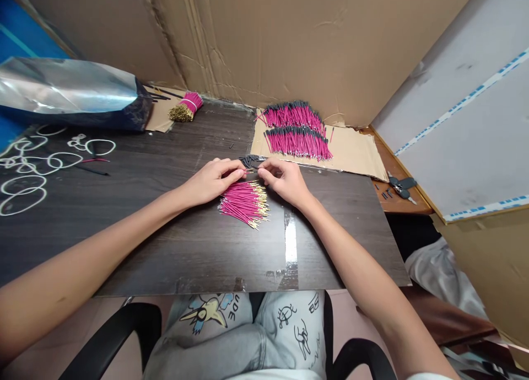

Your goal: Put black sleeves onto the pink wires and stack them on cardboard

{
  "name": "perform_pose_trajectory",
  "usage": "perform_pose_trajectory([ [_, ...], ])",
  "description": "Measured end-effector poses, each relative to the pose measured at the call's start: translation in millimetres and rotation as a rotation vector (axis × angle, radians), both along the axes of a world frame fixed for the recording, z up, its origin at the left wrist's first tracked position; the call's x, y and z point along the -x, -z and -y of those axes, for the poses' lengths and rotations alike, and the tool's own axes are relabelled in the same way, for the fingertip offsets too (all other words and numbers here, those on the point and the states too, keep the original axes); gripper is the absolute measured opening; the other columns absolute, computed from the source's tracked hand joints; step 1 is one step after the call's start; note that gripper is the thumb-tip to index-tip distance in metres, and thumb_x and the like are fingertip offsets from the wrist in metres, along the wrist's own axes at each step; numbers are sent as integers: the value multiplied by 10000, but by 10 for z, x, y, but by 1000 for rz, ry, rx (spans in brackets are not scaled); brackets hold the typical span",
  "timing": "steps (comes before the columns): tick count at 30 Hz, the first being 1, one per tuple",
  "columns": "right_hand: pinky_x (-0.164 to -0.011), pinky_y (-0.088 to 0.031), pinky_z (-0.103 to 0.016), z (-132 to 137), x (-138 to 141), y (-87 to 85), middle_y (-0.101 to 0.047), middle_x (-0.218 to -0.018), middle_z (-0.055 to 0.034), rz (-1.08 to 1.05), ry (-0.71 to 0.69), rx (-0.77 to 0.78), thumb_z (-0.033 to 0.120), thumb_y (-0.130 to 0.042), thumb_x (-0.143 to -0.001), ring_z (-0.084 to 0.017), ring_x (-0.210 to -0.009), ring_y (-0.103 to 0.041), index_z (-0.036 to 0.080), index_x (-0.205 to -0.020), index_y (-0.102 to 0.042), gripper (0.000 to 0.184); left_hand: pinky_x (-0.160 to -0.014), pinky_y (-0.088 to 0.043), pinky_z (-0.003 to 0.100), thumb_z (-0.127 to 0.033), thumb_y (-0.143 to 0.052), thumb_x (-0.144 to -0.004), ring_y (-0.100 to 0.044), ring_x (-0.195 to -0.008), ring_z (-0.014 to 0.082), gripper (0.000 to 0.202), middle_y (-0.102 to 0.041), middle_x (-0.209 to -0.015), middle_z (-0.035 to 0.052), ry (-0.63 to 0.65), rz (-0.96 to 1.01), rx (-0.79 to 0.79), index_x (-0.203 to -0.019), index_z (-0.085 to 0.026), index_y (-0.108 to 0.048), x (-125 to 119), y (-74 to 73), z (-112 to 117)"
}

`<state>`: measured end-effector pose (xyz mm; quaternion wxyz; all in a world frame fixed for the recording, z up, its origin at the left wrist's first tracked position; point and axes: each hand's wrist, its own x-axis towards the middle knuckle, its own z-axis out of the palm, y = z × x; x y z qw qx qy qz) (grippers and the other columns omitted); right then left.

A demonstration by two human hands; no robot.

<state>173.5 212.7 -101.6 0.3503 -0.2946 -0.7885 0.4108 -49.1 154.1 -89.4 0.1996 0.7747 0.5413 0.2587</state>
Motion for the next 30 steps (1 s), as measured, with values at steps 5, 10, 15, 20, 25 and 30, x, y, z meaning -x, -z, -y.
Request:
perform_pose_trajectory([
  [5,-670,-535,-318,6,-2,-15,-718,-799,-21,37,13,3,421,-685,-925,-145,-646,-646,203,-909,-728,223,-900,-377,376,-405,-384,-1025,-577,-807,191,354,-688,-851,14,17,-1,-8,-907,-210,-655,3,23,-13],
  [10,-672,-539,-314,18,6,-18,-733,-769,-7,-20,24,-25,420,-717,-903,-151,-648,-671,229,-947,-789,208,-902,-369,365,-396,-390,-1023,-574,-792,175,351,-690,-850,5,33,33,-3,-896,-198,-650,3,30,-18],
  [15,-646,-552,-318,23,18,0,-743,-828,-20,-78,107,-14,453,-725,-888,-157,-637,-682,223,-924,-778,238,-787,-383,311,-369,-401,-1020,-538,-681,146,360,-663,-755,-4,22,87,5,-829,-181,-641,2,-6,-10],
  [20,-663,-533,-316,-1,11,22,-736,-893,-33,9,140,-143,393,-658,-944,-153,-673,-660,210,-911,-740,203,-711,-373,288,-347,-422,-1011,-518,-640,135,349,-660,-734,1,2,114,17,-817,-169,-651,-1,-32,-4],
  [25,-696,-499,-323,12,20,-2,-721,-864,-30,108,120,-284,295,-623,-974,-170,-738,-641,216,-904,-719,143,-669,-356,280,-341,-436,-1003,-502,-621,128,338,-629,-695,-10,1,124,24,-800,-171,-646,3,-18,-12],
  [30,-713,-484,-316,15,19,-8,-705,-868,-25,115,101,-349,258,-621,-984,-168,-757,-627,214,-916,-699,112,-648,-339,277,-335,-445,-1000,-480,-598,120,337,-574,-639,-24,22,111,22,-766,-173,-625,16,3,-19],
])
